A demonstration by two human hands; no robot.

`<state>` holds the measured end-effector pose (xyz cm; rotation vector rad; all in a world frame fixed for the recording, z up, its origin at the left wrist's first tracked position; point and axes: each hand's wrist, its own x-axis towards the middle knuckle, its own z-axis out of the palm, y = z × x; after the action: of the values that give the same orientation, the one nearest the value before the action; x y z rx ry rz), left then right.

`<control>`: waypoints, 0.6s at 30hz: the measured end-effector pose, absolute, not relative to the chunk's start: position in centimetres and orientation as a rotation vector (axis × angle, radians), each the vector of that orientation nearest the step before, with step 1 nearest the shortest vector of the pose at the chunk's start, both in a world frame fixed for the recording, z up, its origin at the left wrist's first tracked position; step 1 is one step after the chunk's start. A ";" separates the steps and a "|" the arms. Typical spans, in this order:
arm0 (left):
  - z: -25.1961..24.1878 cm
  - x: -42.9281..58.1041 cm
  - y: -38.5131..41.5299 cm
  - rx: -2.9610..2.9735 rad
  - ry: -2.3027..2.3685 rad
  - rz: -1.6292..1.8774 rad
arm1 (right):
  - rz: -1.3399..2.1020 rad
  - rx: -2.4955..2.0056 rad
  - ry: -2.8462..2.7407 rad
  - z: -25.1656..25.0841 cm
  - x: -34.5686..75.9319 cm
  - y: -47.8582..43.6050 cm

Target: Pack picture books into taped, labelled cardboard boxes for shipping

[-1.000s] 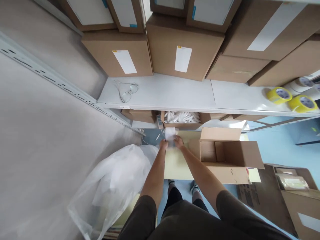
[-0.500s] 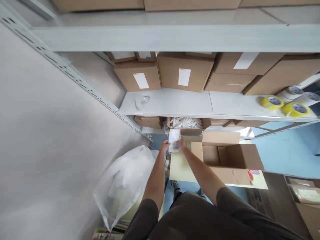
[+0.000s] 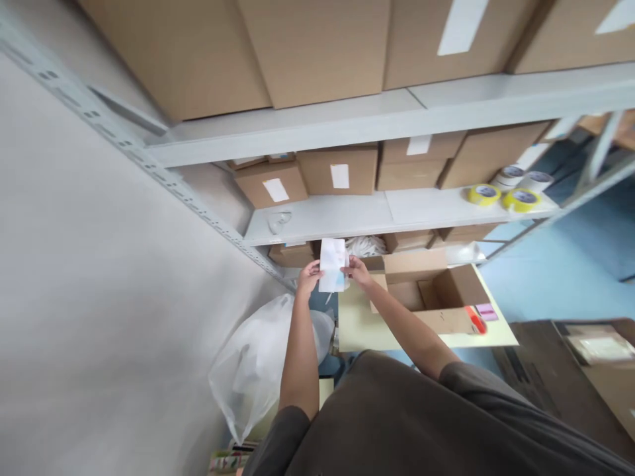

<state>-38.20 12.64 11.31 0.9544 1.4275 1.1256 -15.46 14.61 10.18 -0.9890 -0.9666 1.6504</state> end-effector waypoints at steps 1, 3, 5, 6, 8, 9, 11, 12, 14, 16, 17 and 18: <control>11.8 -37.0 13.0 1.004 1.398 1.119 | 1.634 -0.980 -0.941 11.0 -13.9 14.1; 12.6 -33.7 13.7 1.102 1.335 1.076 | 1.598 -0.987 -0.885 12.2 -10.0 13.0; 13.1 -29.6 14.4 1.183 1.269 0.986 | 1.564 -1.028 -0.820 12.8 -5.4 11.7; 13.1 -27.2 14.6 1.211 1.239 0.933 | 1.548 -1.057 -0.788 12.8 -3.0 11.0; 12.8 -22.2 14.8 1.245 1.193 0.835 | 1.502 -1.114 -0.724 12.6 1.9 9.5; 12.5 -19.7 14.7 1.254 1.178 0.797 | 1.472 -1.140 -0.696 12.3 4.3 8.7; 11.6 -14.8 14.4 1.264 1.165 0.751 | 1.407 -1.183 -0.658 11.6 8.5 7.1; 11.0 -12.6 14.1 1.266 1.167 0.736 | 1.381 -1.202 -0.647 11.2 10.3 6.4; 9.9 -9.0 13.6 1.282 1.182 0.715 | 1.356 -1.243 -0.632 10.2 13.1 5.1; 9.0 -6.3 13.4 1.327 1.214 0.701 | 1.350 -1.278 -0.616 9.2 14.9 4.2; 8.7 -5.4 13.4 1.358 1.231 0.694 | 1.355 -1.289 -0.611 8.7 15.5 3.8; 8.4 -4.6 13.5 1.389 1.245 0.684 | 1.369 -1.299 -0.614 8.2 15.9 3.5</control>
<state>-4.57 13.48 8.43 1.3892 1.2448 0.6844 15.94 3.53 8.23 -1.2991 -0.6135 1.3688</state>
